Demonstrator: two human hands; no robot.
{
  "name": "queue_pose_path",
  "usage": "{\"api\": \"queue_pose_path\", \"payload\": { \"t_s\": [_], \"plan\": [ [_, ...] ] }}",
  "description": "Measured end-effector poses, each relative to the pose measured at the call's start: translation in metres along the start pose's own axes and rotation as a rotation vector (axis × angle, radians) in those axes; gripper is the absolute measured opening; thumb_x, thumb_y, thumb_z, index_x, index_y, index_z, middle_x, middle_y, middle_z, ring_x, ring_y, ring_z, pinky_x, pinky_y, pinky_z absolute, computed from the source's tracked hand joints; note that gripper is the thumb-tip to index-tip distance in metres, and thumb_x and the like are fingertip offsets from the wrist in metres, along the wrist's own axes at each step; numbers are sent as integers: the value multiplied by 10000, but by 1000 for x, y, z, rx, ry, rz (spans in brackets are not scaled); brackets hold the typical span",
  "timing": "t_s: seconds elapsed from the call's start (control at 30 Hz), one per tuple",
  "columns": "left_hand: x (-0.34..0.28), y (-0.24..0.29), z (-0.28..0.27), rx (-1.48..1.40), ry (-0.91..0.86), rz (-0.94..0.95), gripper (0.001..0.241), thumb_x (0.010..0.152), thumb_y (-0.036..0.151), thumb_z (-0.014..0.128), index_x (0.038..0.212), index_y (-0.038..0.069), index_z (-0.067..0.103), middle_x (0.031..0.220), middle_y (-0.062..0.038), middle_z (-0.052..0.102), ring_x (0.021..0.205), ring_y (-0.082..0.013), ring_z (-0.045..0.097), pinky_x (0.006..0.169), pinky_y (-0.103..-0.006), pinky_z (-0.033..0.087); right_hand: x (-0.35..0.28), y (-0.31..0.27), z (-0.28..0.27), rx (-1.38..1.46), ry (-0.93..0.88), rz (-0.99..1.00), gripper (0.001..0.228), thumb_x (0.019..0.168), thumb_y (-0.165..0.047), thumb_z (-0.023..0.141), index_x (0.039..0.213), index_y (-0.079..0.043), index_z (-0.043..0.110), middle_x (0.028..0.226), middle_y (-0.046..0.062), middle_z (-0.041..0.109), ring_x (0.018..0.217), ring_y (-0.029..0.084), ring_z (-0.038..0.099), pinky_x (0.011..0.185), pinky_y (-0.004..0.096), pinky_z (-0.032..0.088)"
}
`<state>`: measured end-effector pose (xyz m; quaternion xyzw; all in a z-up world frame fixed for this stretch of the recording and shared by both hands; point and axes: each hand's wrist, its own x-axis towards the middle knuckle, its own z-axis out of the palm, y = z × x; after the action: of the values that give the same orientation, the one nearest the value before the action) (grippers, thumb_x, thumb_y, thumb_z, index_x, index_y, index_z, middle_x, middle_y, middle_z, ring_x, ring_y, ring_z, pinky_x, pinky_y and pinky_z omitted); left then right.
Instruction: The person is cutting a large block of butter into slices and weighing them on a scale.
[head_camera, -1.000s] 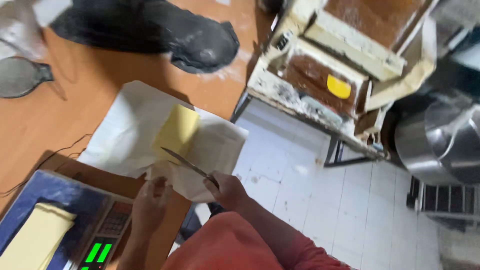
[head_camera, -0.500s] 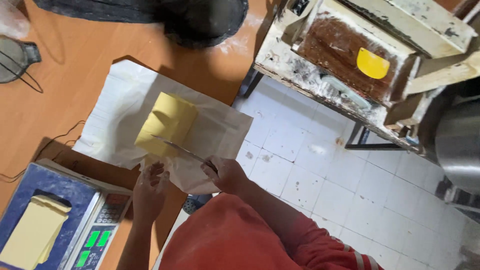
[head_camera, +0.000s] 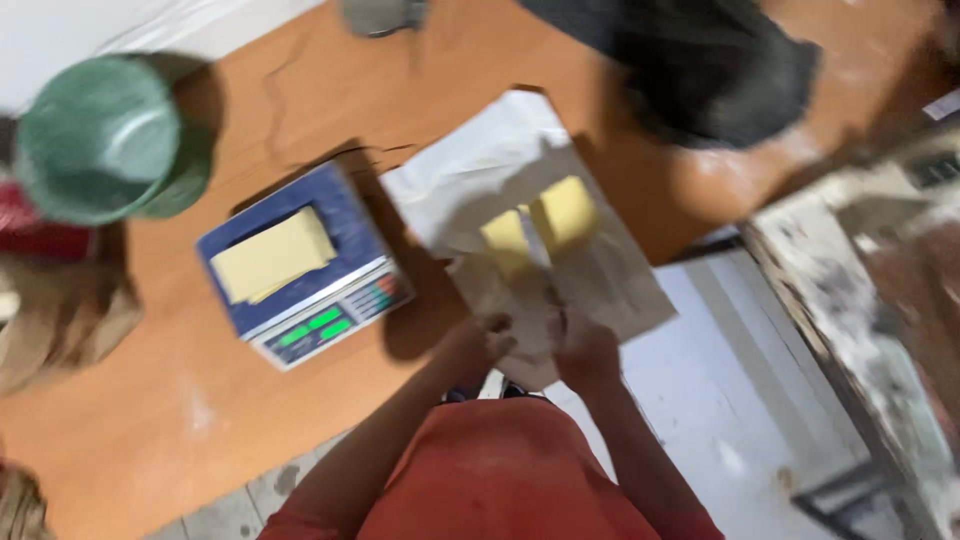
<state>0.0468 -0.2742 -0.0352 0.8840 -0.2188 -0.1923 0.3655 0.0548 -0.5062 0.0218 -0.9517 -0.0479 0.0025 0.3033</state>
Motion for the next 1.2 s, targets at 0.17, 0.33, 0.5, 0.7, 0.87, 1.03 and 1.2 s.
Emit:
{"api": "queue_pose_path", "payload": {
  "t_s": [0.17, 0.33, 0.5, 0.7, 0.87, 1.03, 1.2],
  "plan": [
    [-23, 40, -35, -275, 114, -299, 476, 897, 324, 676, 1258, 15, 671, 1209, -193, 715, 1109, -343, 688, 959, -425, 535, 12, -18, -1, -104, -92, 37, 303, 1028, -368, 518, 1025, -91, 640, 775, 212, 697, 729, 451, 669, 655, 576, 513],
    [-32, 33, -44, -280, 200, -288, 464, 919, 315, 652, 1257, -2, 687, 1236, -208, 696, 1095, -359, 688, 955, -441, 527, 19, -31, -5, -157, -89, 19, 316, 1049, -376, 502, 1016, -85, 620, 745, 216, 680, 711, 450, 667, 646, 576, 513],
    [-28, 22, -47, -369, 289, -300, 463, 901, 292, 666, 1249, -13, 678, 1231, -207, 708, 1045, -334, 713, 923, -424, 554, 28, -39, -4, -191, -38, -10, 315, 1046, -356, 503, 1036, -61, 614, 761, 234, 682, 703, 479, 653, 634, 599, 496],
    [7, 22, -50, -506, 444, -294, 450, 917, 246, 723, 1269, -21, 639, 1216, -208, 709, 1065, -305, 724, 888, -393, 583, 28, -38, 0, -267, -16, -13, 282, 1026, -339, 519, 988, -72, 602, 762, 235, 688, 703, 473, 666, 637, 598, 508],
    [32, 33, -62, -441, 564, -193, 445, 925, 209, 722, 1286, -27, 616, 1208, -227, 697, 1075, -358, 716, 882, -413, 589, 26, -40, 3, -378, -68, -46, 282, 1033, -319, 522, 968, -51, 583, 659, 225, 664, 611, 433, 671, 558, 546, 527],
    [37, 47, -75, -99, 688, -3, 504, 876, 129, 726, 1327, -49, 589, 1282, -269, 627, 1180, -473, 612, 1013, -471, 525, 29, -58, -5, -334, -122, -29, 269, 1006, -287, 535, 1013, -20, 567, 572, 216, 647, 533, 419, 661, 488, 532, 517],
    [35, 62, -100, 91, 589, 87, 557, 857, 63, 638, 1397, -48, 554, 1435, -249, 555, 1358, -416, 508, 1159, -483, 404, 29, -66, -8, -242, -185, 12, 244, 1009, -258, 530, 986, -16, 545, 625, 214, 665, 562, 423, 666, 509, 533, 527]
  ]
}}
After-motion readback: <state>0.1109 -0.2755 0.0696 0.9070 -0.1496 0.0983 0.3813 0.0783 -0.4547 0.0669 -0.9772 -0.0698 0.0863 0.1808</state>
